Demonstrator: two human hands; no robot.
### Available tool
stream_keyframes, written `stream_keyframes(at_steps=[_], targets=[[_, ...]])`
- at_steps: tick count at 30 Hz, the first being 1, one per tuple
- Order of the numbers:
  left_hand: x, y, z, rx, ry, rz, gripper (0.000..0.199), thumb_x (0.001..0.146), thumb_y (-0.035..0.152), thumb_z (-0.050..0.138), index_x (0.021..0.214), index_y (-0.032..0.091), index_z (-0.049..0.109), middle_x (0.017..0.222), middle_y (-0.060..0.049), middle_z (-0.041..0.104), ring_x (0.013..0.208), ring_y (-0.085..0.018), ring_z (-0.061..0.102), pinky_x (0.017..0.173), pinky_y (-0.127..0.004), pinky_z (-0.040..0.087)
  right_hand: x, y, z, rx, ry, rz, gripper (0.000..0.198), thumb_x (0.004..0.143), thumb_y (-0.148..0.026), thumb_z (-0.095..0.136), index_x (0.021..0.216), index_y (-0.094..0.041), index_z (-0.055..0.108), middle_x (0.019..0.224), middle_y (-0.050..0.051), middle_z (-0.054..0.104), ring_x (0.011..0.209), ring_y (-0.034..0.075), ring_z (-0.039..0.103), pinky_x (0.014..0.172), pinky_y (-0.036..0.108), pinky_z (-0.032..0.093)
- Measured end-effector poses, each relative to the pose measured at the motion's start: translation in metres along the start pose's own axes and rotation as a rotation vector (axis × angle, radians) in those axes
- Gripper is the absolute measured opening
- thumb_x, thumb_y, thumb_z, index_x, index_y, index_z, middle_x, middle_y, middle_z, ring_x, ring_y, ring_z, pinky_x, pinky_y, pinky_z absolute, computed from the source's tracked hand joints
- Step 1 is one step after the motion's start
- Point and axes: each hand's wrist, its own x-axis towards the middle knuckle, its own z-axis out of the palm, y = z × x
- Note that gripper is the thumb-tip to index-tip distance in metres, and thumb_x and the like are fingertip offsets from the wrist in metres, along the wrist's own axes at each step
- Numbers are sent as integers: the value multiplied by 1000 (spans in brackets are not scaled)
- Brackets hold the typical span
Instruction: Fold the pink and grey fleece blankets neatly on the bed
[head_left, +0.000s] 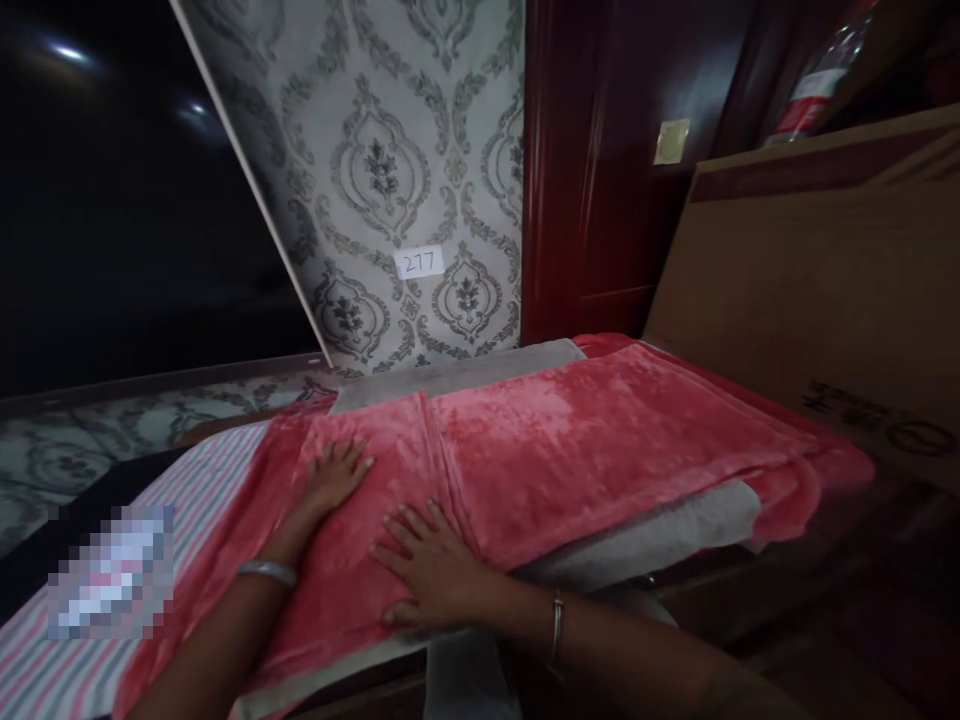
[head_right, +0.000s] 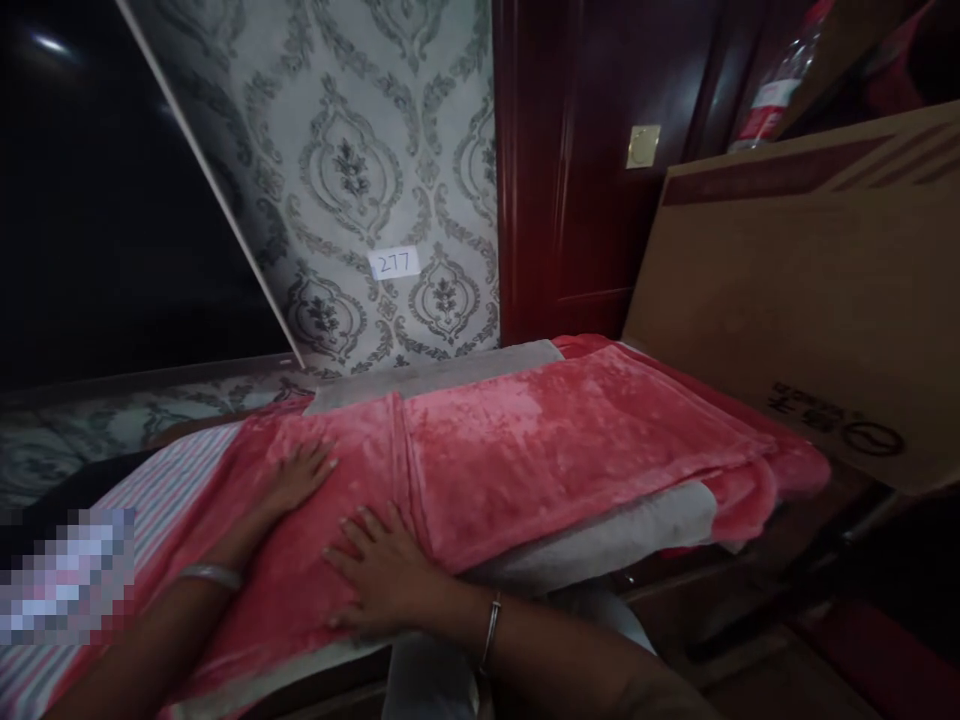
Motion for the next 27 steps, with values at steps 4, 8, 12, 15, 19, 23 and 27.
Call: stream_keyframes(at_steps=[4, 8, 12, 15, 19, 23, 27], targets=[[-19, 15, 9, 23, -76, 18, 62, 100, 46, 29, 158, 25, 33, 166, -9, 28, 152, -38, 23, 118, -64, 23, -11, -1, 13, -27, -18, 14, 74, 97, -60, 51, 158, -22, 34, 165, 11, 27, 155, 29, 9, 125, 56, 2], [-19, 18, -4, -11, -138, -4, 63, 99, 47, 29, 158, 25, 32, 167, -9, 24, 153, -38, 20, 119, -64, 21, -23, -1, 5, -3, -49, -3, 74, 97, -60, 52, 158, -23, 32, 166, 13, 24, 155, 29, 10, 125, 54, 4], [-13, 30, -25, -71, -169, -25, 61, 97, 44, 37, 152, 21, 44, 161, -15, 37, 148, -40, 33, 115, -64, 29, -43, 9, -13, 26, -101, -5, 69, 98, -60, 50, 156, -25, 38, 165, 12, 27, 154, 28, 16, 125, 51, 9], [-15, 53, -38, -110, -140, 44, 53, 96, 38, 40, 141, 16, 56, 147, -17, 55, 136, -31, 51, 112, -49, 39, -63, 19, -23, 22, -109, 24, 62, 98, -54, 54, 153, -28, 44, 163, 10, 33, 153, 28, 21, 123, 54, 13], [-29, 97, -44, -135, -111, 145, 39, 95, 38, 46, 117, 15, 69, 128, -14, 67, 119, -24, 61, 103, -33, 44, -90, 32, -31, 22, -83, 60, 58, 96, -43, 61, 151, -29, 47, 162, 9, 36, 151, 28, 25, 122, 51, 20], [-40, 135, -42, -142, -128, 132, 43, 93, 49, 51, 104, 13, 72, 108, -16, 73, 101, -26, 67, 87, -32, 49, -108, 44, -34, 62, -38, 61, 57, 96, -35, 62, 151, -28, 47, 158, 10, 42, 148, 25, 33, 121, 48, 27], [-41, 152, -38, -137, -195, 88, 39, 91, 44, 55, 95, 11, 75, 99, -19, 75, 93, -28, 70, 77, -33, 48, -113, 48, -32, 80, 20, 48, 57, 96, -28, 61, 151, -26, 46, 149, 11, 51, 139, 24, 43, 117, 45, 33]])
